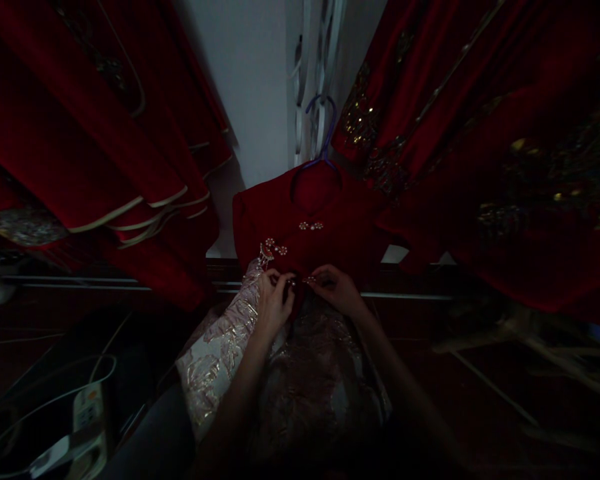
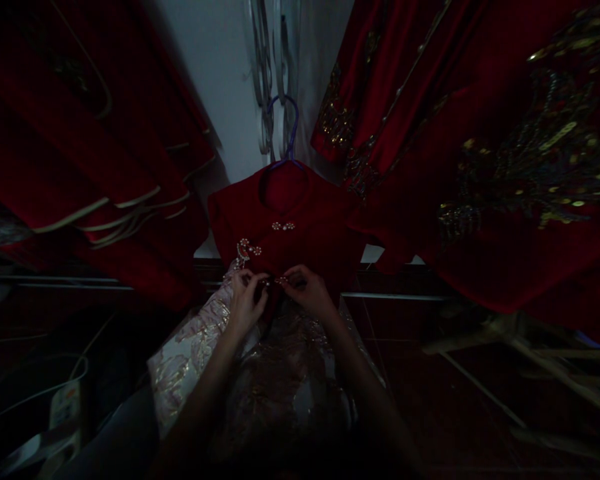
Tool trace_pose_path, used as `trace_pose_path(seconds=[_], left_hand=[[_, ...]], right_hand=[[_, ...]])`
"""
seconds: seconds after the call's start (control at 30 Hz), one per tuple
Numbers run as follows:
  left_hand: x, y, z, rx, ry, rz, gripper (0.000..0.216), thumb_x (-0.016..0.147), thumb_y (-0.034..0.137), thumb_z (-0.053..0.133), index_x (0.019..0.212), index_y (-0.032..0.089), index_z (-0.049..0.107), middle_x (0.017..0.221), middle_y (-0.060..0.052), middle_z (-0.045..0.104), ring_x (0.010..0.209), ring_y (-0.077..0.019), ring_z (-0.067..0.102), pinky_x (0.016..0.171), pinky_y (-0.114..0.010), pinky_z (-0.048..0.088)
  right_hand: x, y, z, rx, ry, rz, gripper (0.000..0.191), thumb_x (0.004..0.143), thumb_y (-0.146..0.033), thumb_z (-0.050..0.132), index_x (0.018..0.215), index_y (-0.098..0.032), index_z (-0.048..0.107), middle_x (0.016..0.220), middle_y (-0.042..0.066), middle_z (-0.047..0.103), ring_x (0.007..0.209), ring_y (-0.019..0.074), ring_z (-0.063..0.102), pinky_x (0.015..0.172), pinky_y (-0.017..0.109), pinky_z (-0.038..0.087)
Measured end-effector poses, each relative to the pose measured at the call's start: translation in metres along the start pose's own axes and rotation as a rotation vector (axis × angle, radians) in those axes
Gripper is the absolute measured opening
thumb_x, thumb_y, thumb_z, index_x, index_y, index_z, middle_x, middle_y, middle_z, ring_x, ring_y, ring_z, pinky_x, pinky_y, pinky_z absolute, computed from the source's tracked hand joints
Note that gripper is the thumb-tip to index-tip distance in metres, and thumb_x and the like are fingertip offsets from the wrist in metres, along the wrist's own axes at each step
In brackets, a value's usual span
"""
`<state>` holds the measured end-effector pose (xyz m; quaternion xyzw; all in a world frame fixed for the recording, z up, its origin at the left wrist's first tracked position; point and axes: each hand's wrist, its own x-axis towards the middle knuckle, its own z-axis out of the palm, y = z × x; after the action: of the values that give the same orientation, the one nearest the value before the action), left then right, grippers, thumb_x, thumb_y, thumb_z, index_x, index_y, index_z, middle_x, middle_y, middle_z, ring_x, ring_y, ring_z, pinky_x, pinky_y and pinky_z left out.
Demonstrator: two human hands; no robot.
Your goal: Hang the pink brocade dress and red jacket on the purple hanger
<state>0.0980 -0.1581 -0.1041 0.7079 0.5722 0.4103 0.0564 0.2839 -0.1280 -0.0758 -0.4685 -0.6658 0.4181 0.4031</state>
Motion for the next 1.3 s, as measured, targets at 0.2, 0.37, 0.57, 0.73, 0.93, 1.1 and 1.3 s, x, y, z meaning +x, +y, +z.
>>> trace_pose_path(seconds=[0.2, 0.37, 0.57, 0.73, 0.93, 1.1, 1.3], left_hand=[[-0.002, -0.006, 0.006, -0.012, 0.089, 0.026, 0.017, 0.088, 0.029, 0.056, 0.099, 0.024, 0.068, 0.1, -0.007, 0.048, 0.102, -0.0203, 0.049, 0.092, -0.036, 0.043], [-0.001, -0.006, 0.005, -0.215, 0.108, -0.052, 0.02, 0.091, 0.031, 0.052, 0.103, 0.021, 0.065, 0.093, -0.005, 0.062, 0.088, -0.0151, 0.059, 0.083, -0.028, 0.047], [-0.005, -0.009, 0.006, -0.219, 0.168, -0.079, 0.015, 0.09, 0.026, 0.051, 0.095, 0.018, 0.063, 0.088, -0.004, 0.067, 0.083, -0.0142, 0.063, 0.077, -0.026, 0.049], [-0.002, -0.007, -0.001, -0.218, 0.161, -0.091, 0.011, 0.087, 0.025, 0.053, 0.09, 0.018, 0.062, 0.085, -0.004, 0.066, 0.08, -0.0139, 0.063, 0.075, -0.026, 0.051], [0.002, 0.003, -0.001, -0.453, 0.075, -0.223, 0.021, 0.085, 0.035, 0.058, 0.093, 0.018, 0.068, 0.09, -0.005, 0.07, 0.08, -0.0136, 0.066, 0.073, -0.025, 0.054], [0.0, 0.005, 0.006, -0.616, -0.018, -0.322, 0.027, 0.08, 0.038, 0.065, 0.096, 0.017, 0.07, 0.091, -0.006, 0.073, 0.079, -0.0153, 0.069, 0.071, -0.026, 0.057], [-0.001, 0.005, 0.005, -0.571, -0.006, -0.305, 0.023, 0.081, 0.038, 0.065, 0.092, 0.02, 0.074, 0.093, -0.005, 0.075, 0.083, -0.0177, 0.071, 0.076, -0.03, 0.058]], right_hand=[[0.0, 0.009, 0.0, -0.013, -0.037, -0.022, 0.026, 0.077, -0.038, 0.066, 0.096, -0.02, 0.061, 0.087, 0.003, 0.069, 0.079, 0.0142, 0.065, 0.066, 0.024, 0.05], [-0.002, -0.001, -0.002, 0.042, -0.073, 0.006, 0.027, 0.076, -0.038, 0.068, 0.095, -0.019, 0.062, 0.09, 0.004, 0.069, 0.079, 0.014, 0.064, 0.069, 0.025, 0.05], [-0.008, -0.015, 0.012, 0.122, -0.169, 0.001, 0.027, 0.074, -0.037, 0.07, 0.093, -0.018, 0.064, 0.085, 0.002, 0.068, 0.075, 0.0121, 0.062, 0.068, 0.024, 0.05], [-0.007, -0.007, 0.024, 0.107, -0.113, -0.004, 0.025, 0.076, -0.036, 0.068, 0.094, -0.019, 0.065, 0.084, 0.002, 0.067, 0.078, 0.0122, 0.063, 0.068, 0.022, 0.05], [-0.003, 0.0, 0.019, 0.05, 0.018, 0.001, 0.025, 0.077, -0.037, 0.067, 0.094, -0.019, 0.064, 0.082, 0.002, 0.068, 0.076, 0.0132, 0.064, 0.066, 0.023, 0.051], [-0.005, -0.001, 0.022, -0.002, 0.054, -0.021, 0.021, 0.077, -0.031, 0.065, 0.094, -0.02, 0.063, 0.08, 0.002, 0.067, 0.074, 0.0128, 0.063, 0.067, 0.023, 0.051], [-0.006, -0.001, 0.024, -0.042, 0.069, -0.056, 0.017, 0.081, -0.032, 0.061, 0.094, -0.021, 0.063, 0.084, 0.002, 0.068, 0.075, 0.0124, 0.064, 0.067, 0.023, 0.052]])
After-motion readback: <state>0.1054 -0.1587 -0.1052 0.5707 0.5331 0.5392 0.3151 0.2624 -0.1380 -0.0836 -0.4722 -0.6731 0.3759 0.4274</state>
